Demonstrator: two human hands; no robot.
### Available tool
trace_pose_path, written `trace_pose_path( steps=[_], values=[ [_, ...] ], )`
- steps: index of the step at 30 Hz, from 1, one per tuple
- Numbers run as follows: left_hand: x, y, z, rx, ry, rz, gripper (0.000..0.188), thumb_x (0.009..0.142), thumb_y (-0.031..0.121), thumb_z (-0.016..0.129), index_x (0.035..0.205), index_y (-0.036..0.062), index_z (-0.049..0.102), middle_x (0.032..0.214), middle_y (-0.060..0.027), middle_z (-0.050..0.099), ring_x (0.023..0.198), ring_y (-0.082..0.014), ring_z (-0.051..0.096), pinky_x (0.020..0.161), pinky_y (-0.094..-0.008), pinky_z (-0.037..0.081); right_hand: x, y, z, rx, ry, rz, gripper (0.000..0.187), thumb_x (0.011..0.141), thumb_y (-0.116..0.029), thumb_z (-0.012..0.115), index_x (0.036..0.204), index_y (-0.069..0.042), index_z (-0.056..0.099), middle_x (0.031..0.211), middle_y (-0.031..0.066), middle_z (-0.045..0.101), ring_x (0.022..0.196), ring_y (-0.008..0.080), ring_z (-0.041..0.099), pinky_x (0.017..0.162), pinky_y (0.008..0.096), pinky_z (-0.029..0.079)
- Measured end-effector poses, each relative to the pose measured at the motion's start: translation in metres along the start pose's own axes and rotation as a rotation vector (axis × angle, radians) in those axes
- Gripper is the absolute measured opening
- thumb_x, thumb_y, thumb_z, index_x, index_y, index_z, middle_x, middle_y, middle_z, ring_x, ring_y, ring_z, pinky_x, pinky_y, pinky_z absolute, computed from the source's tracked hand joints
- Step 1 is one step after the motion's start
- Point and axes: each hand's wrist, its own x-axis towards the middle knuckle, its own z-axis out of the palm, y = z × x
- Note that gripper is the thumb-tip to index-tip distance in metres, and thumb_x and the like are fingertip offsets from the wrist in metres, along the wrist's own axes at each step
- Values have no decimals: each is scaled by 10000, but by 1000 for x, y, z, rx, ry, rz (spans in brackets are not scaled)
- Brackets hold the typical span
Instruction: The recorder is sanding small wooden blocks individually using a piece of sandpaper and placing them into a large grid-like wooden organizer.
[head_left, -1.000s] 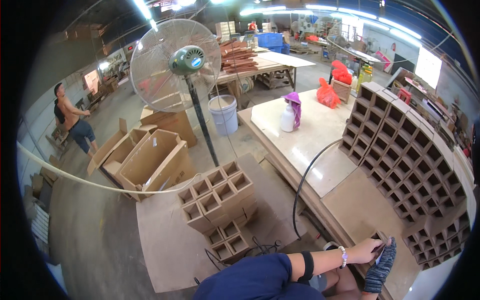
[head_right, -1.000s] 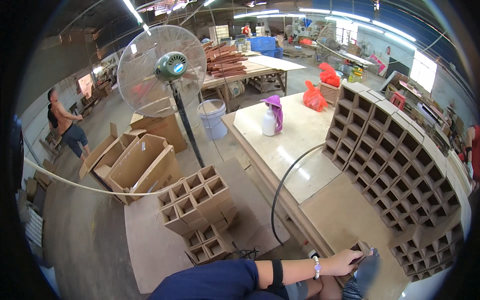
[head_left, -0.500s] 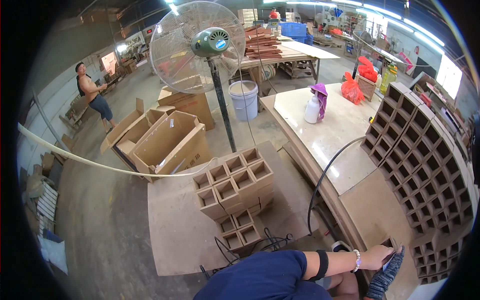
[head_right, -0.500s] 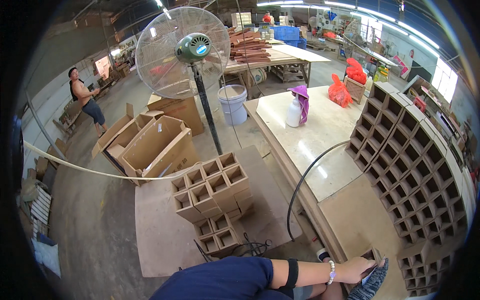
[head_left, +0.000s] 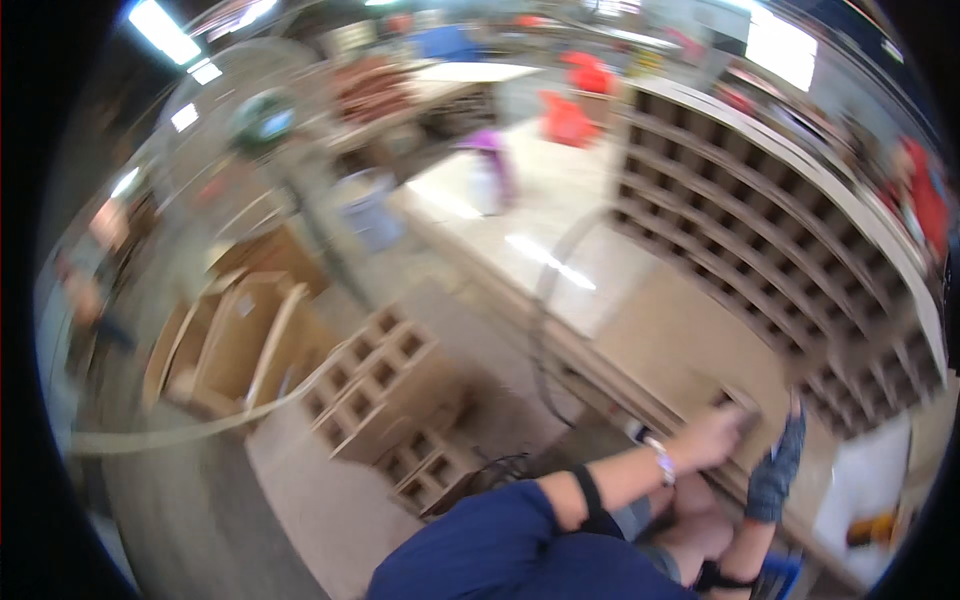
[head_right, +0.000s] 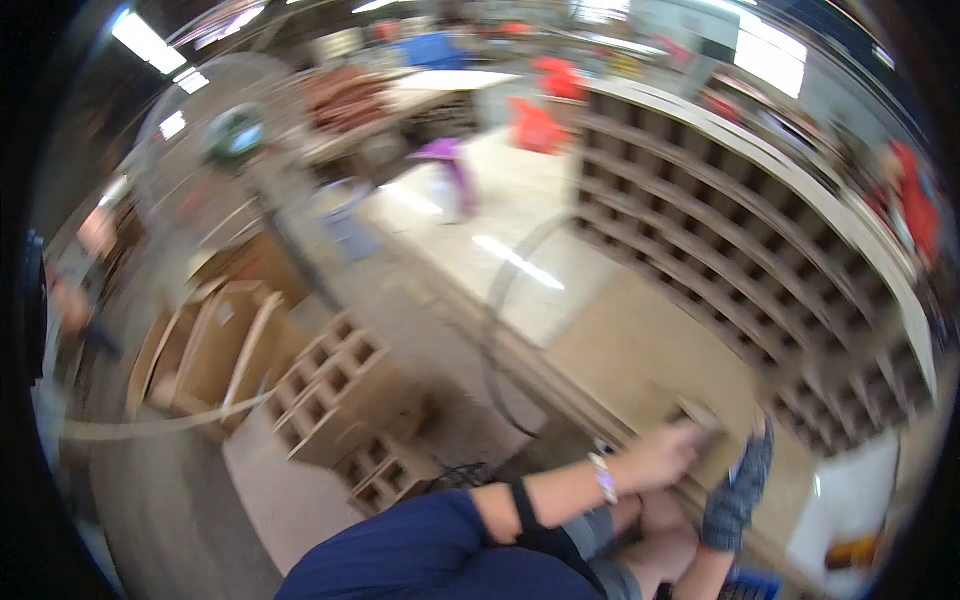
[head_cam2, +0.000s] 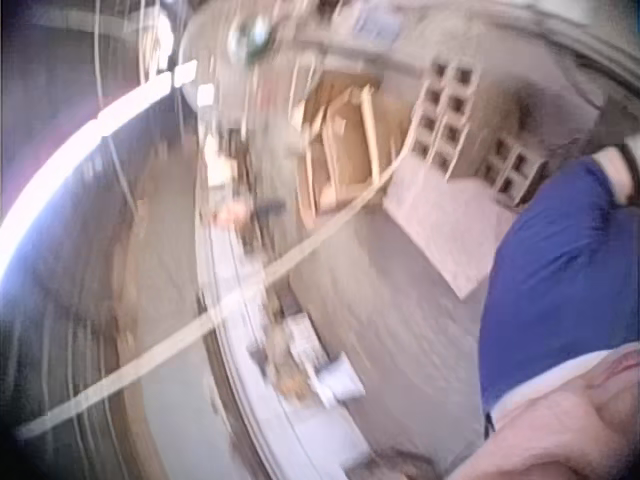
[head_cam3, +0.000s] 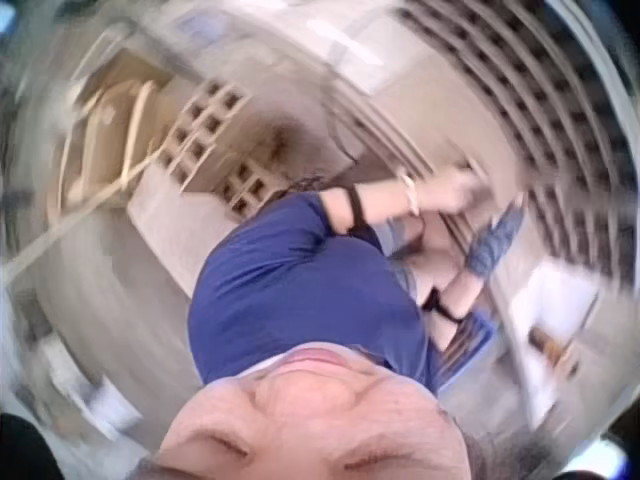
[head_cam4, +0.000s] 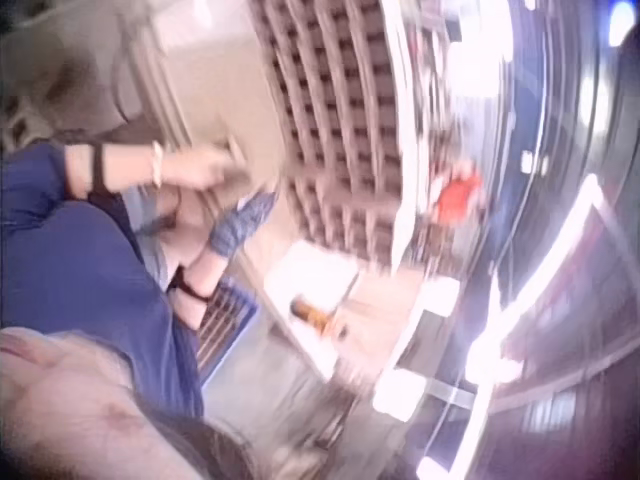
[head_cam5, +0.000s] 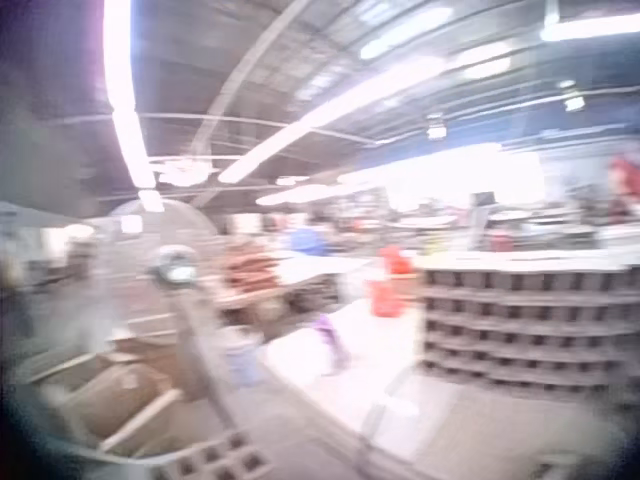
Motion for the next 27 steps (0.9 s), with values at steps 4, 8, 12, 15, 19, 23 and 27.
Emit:
trace_pose_path(
  steps=[4,8,12,15,19,23,27],
  values=[
    [1,0,-15,212,-32,-137,138,753,119,492,830,5,477,691,-236,518,627,-409,495,549,-427,417,-4,18,-18,-190,193,-6,446,887,-214,277,1269,14,310,1296,171,342,1223,282,293,1023,337,192],
    [5,-8,-6,78,-78,-114,123,777,103,533,840,13,480,653,-189,529,568,-268,535,522,-342,421,-6,-28,-19,-102,44,-49,388,823,-84,373,1201,6,393,1231,173,416,1173,315,356,987,368,265],
    [1,-14,11,-165,-12,-7,86,779,61,530,832,15,481,587,-110,511,536,-153,504,497,-279,400,-6,-37,5,-221,-67,-280,358,805,-85,405,1157,-37,448,1181,134,473,1104,301,429,941,370,316],
    [-4,-22,0,-27,-86,-35,117,783,75,529,741,10,441,546,-80,459,499,-122,448,471,-269,362,13,-20,-2,-212,-110,55,370,794,-110,424,1159,-58,456,1174,122,480,1067,290,456,924,375,321],
    [-8,-19,-3,192,-166,-81,134,774,107,559,786,5,474,577,-102,503,503,-140,465,483,-283,390,3,-31,-7,-229,9,6,361,773,-130,452,1119,-33,480,1078,158,527,1016,286,487,873,377,350],
    [-9,3,5,-12,-101,-3,322,766,48,551,1081,9,496,842,-114,611,777,-167,584,691,-277,453,1,-54,3,-323,-252,-20,341,772,-214,465,1083,-78,497,1107,130,508,1027,268,478,866,411,354],
    [-11,-5,-9,178,-129,-26,229,770,44,547,642,17,360,579,-23,393,544,-110,334,466,-279,328,-2,5,20,-285,-196,192,371,782,-226,450,1119,-72,479,1208,150,439,1131,297,394,947,424,284]
  ],
)
